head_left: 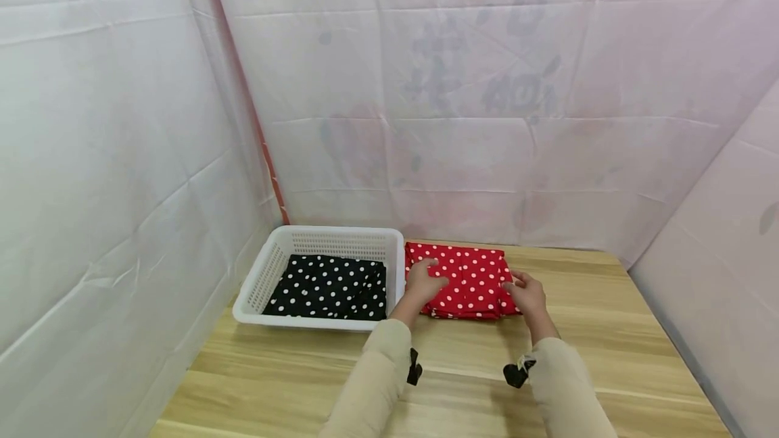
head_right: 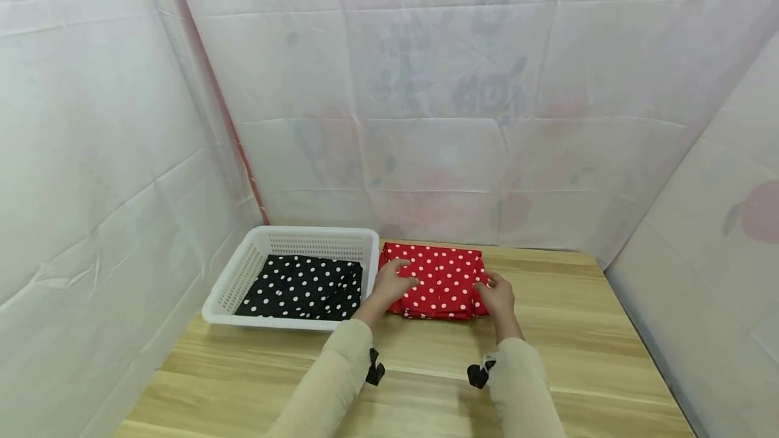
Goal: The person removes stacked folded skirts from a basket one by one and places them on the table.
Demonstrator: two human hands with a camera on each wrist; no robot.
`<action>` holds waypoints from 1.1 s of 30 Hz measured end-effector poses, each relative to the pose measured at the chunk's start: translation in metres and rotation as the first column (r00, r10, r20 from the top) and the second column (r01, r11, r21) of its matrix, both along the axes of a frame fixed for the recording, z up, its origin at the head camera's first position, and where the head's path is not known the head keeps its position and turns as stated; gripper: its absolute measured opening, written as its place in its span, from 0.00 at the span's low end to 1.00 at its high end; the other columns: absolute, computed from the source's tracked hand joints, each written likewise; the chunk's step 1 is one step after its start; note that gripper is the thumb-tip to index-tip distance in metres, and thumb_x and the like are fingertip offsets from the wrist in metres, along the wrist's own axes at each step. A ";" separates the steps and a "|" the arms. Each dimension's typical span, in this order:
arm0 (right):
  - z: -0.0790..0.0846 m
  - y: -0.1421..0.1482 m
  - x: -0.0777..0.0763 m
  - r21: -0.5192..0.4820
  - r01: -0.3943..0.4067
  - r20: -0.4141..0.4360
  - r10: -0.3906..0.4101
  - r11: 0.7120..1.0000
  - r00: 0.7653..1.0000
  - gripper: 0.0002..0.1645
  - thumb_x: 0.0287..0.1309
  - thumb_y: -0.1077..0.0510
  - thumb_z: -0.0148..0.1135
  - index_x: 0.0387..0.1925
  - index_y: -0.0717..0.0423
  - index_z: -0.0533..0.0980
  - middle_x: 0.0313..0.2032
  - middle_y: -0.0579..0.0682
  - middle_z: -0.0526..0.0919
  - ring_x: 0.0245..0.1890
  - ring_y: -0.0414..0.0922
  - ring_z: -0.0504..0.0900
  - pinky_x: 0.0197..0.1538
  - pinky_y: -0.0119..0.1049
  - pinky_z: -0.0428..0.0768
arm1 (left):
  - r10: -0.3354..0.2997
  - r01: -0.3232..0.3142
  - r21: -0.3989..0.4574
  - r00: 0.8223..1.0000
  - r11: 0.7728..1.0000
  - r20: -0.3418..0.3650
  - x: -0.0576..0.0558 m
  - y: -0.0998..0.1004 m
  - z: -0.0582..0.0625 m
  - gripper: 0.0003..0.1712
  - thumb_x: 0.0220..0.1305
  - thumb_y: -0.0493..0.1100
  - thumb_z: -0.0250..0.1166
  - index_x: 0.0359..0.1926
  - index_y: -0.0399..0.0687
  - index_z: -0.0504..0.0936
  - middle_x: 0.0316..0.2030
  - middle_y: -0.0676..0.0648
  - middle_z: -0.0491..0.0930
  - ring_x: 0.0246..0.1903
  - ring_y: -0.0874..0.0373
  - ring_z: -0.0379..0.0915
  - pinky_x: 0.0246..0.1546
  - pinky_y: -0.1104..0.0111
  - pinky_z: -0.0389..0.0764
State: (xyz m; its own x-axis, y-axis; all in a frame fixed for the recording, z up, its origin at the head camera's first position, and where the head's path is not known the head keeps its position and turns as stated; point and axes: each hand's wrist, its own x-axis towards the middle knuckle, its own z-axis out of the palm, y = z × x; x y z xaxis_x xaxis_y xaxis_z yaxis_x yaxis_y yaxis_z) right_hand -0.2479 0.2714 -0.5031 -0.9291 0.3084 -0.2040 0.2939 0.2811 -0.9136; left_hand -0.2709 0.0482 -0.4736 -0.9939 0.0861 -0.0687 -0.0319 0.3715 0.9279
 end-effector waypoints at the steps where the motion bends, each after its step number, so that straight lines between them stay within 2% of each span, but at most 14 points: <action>1: 0.000 -0.002 0.003 -0.023 -0.003 -0.016 0.003 1.000 1.000 0.33 0.63 0.60 0.51 0.66 0.68 0.56 0.61 0.73 0.58 0.58 0.64 0.61 0.59 0.54 0.64 | -0.003 0.003 0.023 1.000 1.000 -0.001 0.002 -0.002 -0.001 0.27 0.54 0.40 0.69 0.56 0.44 0.74 0.50 0.45 0.73 0.43 0.51 0.71 0.37 0.64 0.79; 6: 0.001 -0.012 0.017 -0.106 -0.019 -0.087 0.010 0.994 0.996 0.32 0.63 0.63 0.52 0.66 0.65 0.57 0.60 0.70 0.61 0.57 0.59 0.64 0.58 0.50 0.66 | -0.051 0.055 0.148 0.998 0.988 -0.027 0.016 -0.017 -0.003 0.27 0.55 0.42 0.68 0.57 0.50 0.74 0.57 0.43 0.70 0.53 0.44 0.68 0.43 0.61 0.77; 12: 0.006 -0.024 0.028 -0.161 -0.063 -0.128 0.043 0.985 0.991 0.34 0.62 0.62 0.54 0.68 0.61 0.56 0.61 0.67 0.61 0.57 0.56 0.63 0.57 0.51 0.67 | -0.084 0.110 0.244 0.990 0.964 -0.111 0.027 -0.035 -0.003 0.26 0.55 0.39 0.67 0.56 0.45 0.74 0.56 0.39 0.69 0.54 0.42 0.67 0.45 0.61 0.77; 17: 0.013 -0.032 0.034 -0.186 -0.149 -0.154 0.121 0.971 0.981 0.37 0.63 0.58 0.56 0.69 0.59 0.53 0.62 0.66 0.60 0.57 0.56 0.63 0.58 0.54 0.65 | -0.135 0.168 0.259 0.981 0.951 -0.140 0.031 -0.047 0.002 0.27 0.56 0.40 0.66 0.58 0.43 0.72 0.55 0.40 0.69 0.54 0.43 0.67 0.47 0.61 0.76; 22: 0.020 -0.041 0.041 -0.168 -0.227 -0.185 0.195 0.959 0.963 0.35 0.62 0.59 0.57 0.68 0.58 0.56 0.61 0.64 0.62 0.57 0.58 0.65 0.58 0.55 0.65 | -0.177 0.208 0.254 0.974 0.944 -0.141 0.032 -0.059 0.003 0.28 0.56 0.43 0.66 0.59 0.47 0.72 0.58 0.42 0.67 0.57 0.41 0.63 0.49 0.57 0.74; 26: 0.023 -0.053 0.045 -0.166 -0.275 -0.205 0.239 0.947 0.949 0.35 0.61 0.59 0.59 0.67 0.56 0.58 0.61 0.62 0.64 0.57 0.58 0.66 0.57 0.52 0.68 | -0.169 0.203 0.256 0.974 0.945 -0.150 0.034 -0.073 0.006 0.30 0.55 0.44 0.67 0.60 0.48 0.72 0.59 0.45 0.67 0.58 0.40 0.61 0.49 0.55 0.74; 29: 0.026 -0.065 0.047 -0.169 -0.302 -0.217 0.264 0.938 0.940 0.35 0.59 0.60 0.61 0.66 0.54 0.61 0.60 0.60 0.65 0.57 0.58 0.67 0.55 0.48 0.71 | -0.150 0.184 0.226 0.976 0.956 -0.160 0.039 -0.087 0.008 0.31 0.55 0.45 0.68 0.60 0.49 0.72 0.60 0.44 0.66 0.59 0.41 0.61 0.49 0.53 0.73; 33: 0.030 -0.080 0.049 -0.161 -0.336 -0.233 0.295 0.928 0.927 0.34 0.58 0.61 0.61 0.65 0.53 0.63 0.59 0.59 0.67 0.58 0.60 0.66 0.53 0.48 0.72 | -0.128 0.168 0.219 0.974 0.961 -0.188 0.049 -0.105 0.017 0.30 0.57 0.41 0.66 0.61 0.43 0.70 0.60 0.39 0.67 0.58 0.39 0.61 0.52 0.48 0.68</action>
